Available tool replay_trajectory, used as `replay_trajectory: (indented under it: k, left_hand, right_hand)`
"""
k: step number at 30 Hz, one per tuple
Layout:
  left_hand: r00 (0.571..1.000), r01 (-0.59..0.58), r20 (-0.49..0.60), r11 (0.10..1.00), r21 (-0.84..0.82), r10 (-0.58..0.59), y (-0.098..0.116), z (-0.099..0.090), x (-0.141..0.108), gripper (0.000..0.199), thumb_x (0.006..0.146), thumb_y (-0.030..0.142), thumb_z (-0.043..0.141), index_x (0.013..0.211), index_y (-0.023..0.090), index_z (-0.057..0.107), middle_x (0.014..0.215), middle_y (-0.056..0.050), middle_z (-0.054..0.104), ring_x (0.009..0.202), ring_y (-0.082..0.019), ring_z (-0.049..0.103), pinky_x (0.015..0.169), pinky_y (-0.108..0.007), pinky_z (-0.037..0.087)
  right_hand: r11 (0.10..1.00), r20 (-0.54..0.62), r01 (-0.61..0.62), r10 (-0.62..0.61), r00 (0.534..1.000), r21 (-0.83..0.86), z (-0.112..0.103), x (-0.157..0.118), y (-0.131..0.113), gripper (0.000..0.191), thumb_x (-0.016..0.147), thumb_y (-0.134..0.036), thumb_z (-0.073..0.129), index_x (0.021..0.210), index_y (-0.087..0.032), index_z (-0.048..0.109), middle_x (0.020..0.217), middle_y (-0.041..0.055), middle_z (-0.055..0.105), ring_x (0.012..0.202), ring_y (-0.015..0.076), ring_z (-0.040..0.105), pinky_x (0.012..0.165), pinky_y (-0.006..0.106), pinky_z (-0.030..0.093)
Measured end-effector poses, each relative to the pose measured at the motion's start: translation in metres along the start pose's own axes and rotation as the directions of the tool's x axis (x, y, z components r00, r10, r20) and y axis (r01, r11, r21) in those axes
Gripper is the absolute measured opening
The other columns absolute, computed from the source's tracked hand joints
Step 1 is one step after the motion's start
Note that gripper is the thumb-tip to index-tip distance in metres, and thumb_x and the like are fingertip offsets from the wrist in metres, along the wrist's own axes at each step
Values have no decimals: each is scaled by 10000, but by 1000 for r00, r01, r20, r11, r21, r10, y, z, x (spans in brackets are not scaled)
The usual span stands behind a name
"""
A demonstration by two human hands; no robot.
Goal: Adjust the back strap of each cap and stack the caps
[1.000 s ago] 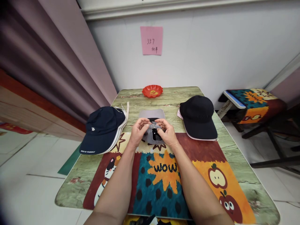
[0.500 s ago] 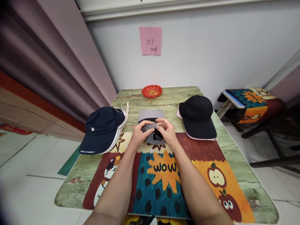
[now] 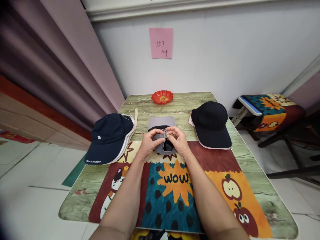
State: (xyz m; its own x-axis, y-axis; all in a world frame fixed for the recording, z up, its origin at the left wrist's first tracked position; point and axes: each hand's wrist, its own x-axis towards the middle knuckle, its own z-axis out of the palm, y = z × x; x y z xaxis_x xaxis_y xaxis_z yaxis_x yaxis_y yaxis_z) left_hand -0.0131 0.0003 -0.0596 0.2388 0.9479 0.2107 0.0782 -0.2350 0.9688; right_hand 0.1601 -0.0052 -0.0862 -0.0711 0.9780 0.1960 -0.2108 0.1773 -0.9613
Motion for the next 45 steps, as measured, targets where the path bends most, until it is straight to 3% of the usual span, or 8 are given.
replay_trajectory:
  k: [12, 18, 26, 32, 40, 45]
  left_hand:
    - [999, 23, -42, 1000, 7, -22, -3, 2, 1, 260, 694, 288, 817, 903, 173, 712, 921, -37, 721, 850, -179, 645, 822, -295, 482]
    - [994, 56, -91, 998, -5, -56, -1, 5, 1, 315, 679, 288, 803, 862, 194, 564, 750, 35, 616, 665, -118, 553, 647, -235, 408]
    - [998, 2, -62, 1000, 3, -2, -2, 2, 2, 274, 675, 267, 779, 775, 188, 536, 765, 24, 578, 720, -128, 551, 702, -250, 431]
    - [999, -3, 35, 1000, 11, 3, 1, -4, 1, 198, 794, 329, 694, 775, 176, 569, 894, -42, 650, 857, -165, 599, 798, -281, 460]
    - [1000, 30, -7, 999, 27, -29, 0, -3, 2, 229, 799, 361, 694, 726, 171, 588, 793, -22, 644, 771, -150, 578, 751, -270, 453]
    - [999, 47, -3, 997, 62, -47, 1, -3, 1, 220, 794, 344, 675, 694, 173, 579, 757, -9, 626, 733, -144, 559, 718, -266, 441]
  right_hand:
    - [999, 41, 25, -24, 999, -23, 1, -1, 0, 251, 830, -352, 722, 1041, -226, 671, 927, 28, 694, 847, 162, 661, 826, 317, 539]
    - [999, 111, 42, -41, 993, -6, -1, -1, 0, 347, 794, -351, 778, 1106, -237, 675, 1075, 56, 710, 1004, 206, 674, 944, 364, 532]
    - [1000, 119, -16, 16, 993, -5, -2, 0, 4, 375, 743, -391, 840, 1059, -232, 717, 1051, 58, 754, 981, 218, 710, 953, 390, 555]
    - [1000, 94, 13, -11, 996, -27, -3, 1, 3, 342, 780, -421, 807, 1054, -231, 733, 1039, 57, 766, 955, 216, 721, 931, 390, 572]
    - [996, 81, 35, -28, 996, -80, 0, 0, 8, 395, 709, -381, 864, 1046, -225, 733, 1051, 59, 759, 982, 223, 712, 924, 387, 575]
    - [983, 73, 71, -59, 996, -171, -1, 0, 8, 300, 751, -353, 834, 1007, -226, 744, 1029, 54, 755, 960, 208, 704, 921, 371, 559]
